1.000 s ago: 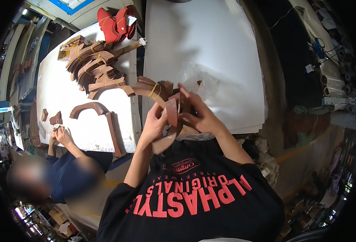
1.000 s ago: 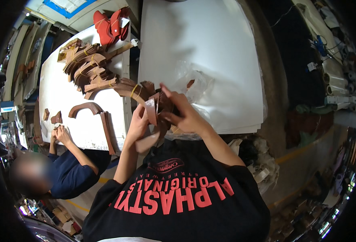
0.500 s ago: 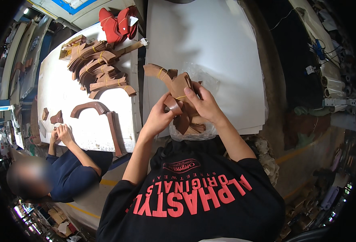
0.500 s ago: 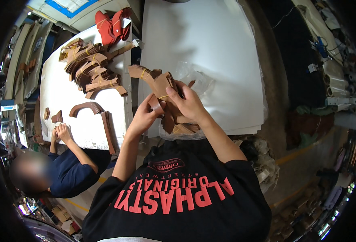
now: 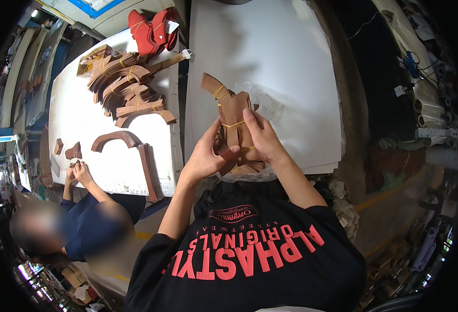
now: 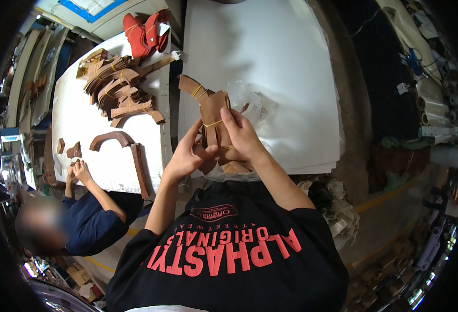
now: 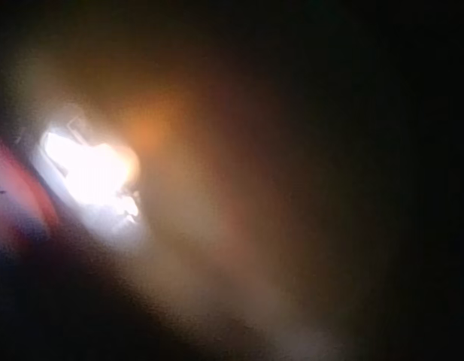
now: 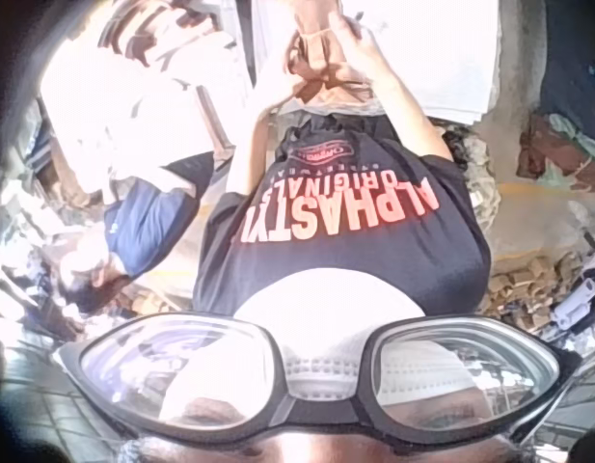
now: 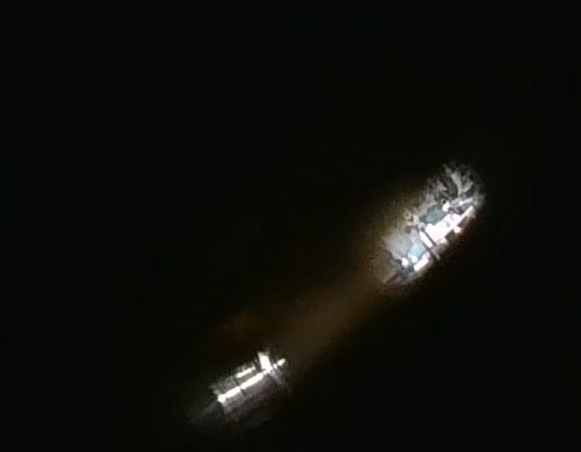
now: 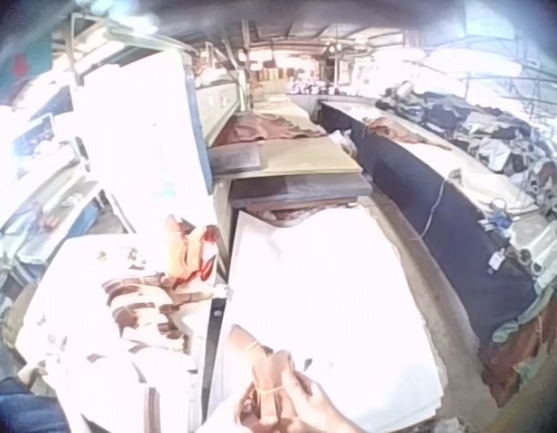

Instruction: The person repeatedly picks up bundles of brown leather parts, places them into a clear plastic bag, and sets the bag on the table. The person also handles a white rectangular object briefly. A coworker across the table is seen sanding similar leather parts.

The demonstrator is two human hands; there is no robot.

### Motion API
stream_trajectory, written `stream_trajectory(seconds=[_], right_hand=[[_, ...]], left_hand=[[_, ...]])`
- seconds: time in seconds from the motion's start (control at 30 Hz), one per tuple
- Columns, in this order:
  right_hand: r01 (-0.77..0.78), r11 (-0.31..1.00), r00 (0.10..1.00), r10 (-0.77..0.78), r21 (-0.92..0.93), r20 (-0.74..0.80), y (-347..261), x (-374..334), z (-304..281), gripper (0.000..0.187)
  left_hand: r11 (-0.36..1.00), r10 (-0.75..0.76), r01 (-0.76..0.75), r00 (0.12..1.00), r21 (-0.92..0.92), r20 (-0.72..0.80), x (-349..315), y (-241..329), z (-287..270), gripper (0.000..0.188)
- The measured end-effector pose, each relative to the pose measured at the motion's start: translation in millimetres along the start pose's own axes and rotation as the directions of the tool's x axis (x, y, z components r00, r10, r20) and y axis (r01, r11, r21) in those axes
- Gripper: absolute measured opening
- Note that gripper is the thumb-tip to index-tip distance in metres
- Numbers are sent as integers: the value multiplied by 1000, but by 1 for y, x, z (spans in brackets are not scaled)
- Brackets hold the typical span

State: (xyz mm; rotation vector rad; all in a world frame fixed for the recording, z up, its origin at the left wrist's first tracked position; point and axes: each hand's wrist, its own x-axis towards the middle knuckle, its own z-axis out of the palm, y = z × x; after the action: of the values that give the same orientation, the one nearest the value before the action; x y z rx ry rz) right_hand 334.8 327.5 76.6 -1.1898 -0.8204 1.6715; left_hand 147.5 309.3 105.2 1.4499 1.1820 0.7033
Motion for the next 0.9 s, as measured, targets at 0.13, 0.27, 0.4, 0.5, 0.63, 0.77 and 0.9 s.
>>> stream_trajectory(seconds=[0.13,0.27,0.4,0.5,0.63,0.77,0.9], right_hand=[[24,999,999,-23,39,-27,0,-1,2,59],[33,999,995,-30,33,-94,0,-1,0,59],[21,989,998,-12,148,-62,-3,-3,-15,60],[9,921,995,-48,390,92,-8,-7,-34,71],[-38,727,931,-223,686,288,17,-14,-89,111],[212,798,888,-399,565,230,4,-26,-100,104],[220,889,962,-266,402,61,33,-25,-128,103]], left_hand=[[985,-81,72,996,158,49,0,4,-6,94],[934,-281,259,958,244,58,2,23,-10,92],[937,-190,193,981,293,-39,-2,35,-1,72],[949,-228,225,974,220,-9,-2,40,-3,59],[821,-274,185,958,540,89,-4,10,0,51],[660,-321,83,930,746,181,-16,-58,15,52],[798,-320,175,934,576,160,-12,-80,26,33]])
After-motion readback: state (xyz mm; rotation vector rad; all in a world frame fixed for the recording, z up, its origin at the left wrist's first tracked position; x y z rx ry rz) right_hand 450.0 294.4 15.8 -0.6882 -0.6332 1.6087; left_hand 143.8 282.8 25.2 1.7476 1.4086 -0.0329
